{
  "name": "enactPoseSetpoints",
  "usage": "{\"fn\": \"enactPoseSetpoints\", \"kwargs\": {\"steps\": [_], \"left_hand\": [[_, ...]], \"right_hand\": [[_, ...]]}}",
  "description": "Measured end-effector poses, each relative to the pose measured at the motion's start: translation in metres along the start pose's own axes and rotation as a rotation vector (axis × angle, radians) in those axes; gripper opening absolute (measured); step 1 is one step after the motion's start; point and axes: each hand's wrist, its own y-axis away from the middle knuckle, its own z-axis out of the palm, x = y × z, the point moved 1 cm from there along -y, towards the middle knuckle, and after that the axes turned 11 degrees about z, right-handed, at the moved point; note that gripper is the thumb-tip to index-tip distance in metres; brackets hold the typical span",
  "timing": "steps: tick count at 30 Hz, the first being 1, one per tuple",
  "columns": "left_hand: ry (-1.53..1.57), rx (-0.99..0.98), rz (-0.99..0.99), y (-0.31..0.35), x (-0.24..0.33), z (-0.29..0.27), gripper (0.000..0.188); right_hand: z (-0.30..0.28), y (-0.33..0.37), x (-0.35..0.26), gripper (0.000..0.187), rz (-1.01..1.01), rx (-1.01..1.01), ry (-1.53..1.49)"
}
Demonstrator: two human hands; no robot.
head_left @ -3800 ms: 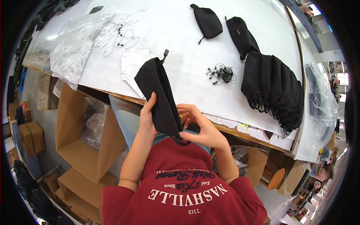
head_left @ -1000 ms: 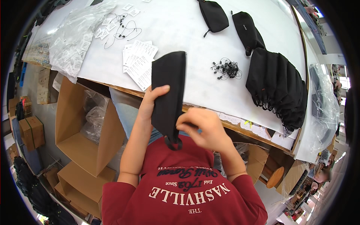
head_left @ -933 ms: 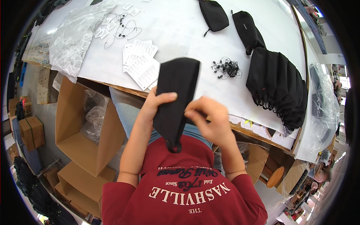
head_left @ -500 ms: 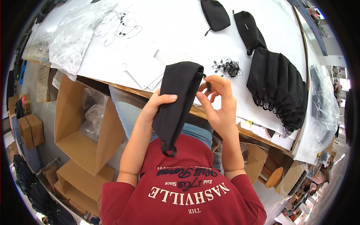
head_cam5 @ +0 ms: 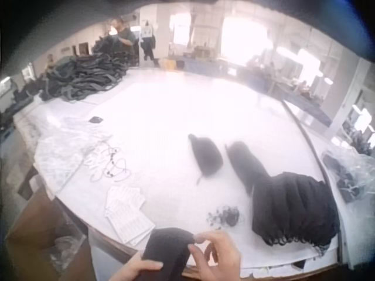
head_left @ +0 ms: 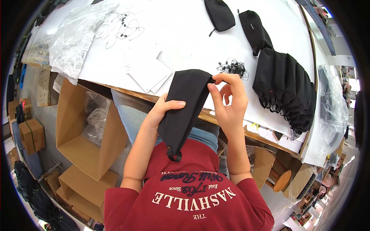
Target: Packing instruction manuals and small accessories into black zippered pouches.
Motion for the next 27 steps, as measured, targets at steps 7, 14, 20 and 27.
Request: {"fn": "enactPoseSetpoints", "kwargs": {"steps": [7, 14, 20, 27], "left_hand": [[0.087, 0.113, 0.004, 0.0, 0.003, 0.007, 0.034], [0.219, 0.21, -0.036, -0.006, 0.004, -0.007, 0.027], [0.327, 0.236, -0.027, -0.013, -0.001, -0.032, 0.029], [0.134, 0.303, 0.084, -0.012, 0.007, -0.024, 0.026]], "right_hand": [[0.003, 0.0, 0.006, 0.008, -0.005, -0.07, 0.114], [0.016, 0.038, -0.007, 0.008, 0.135, -0.53, -0.132], [0.023, 0.059, -0.01, 0.009, 0.134, -0.701, -0.208], [0.014, 0.048, -0.01, 0.017, -0.063, -0.454, 0.082]]}}
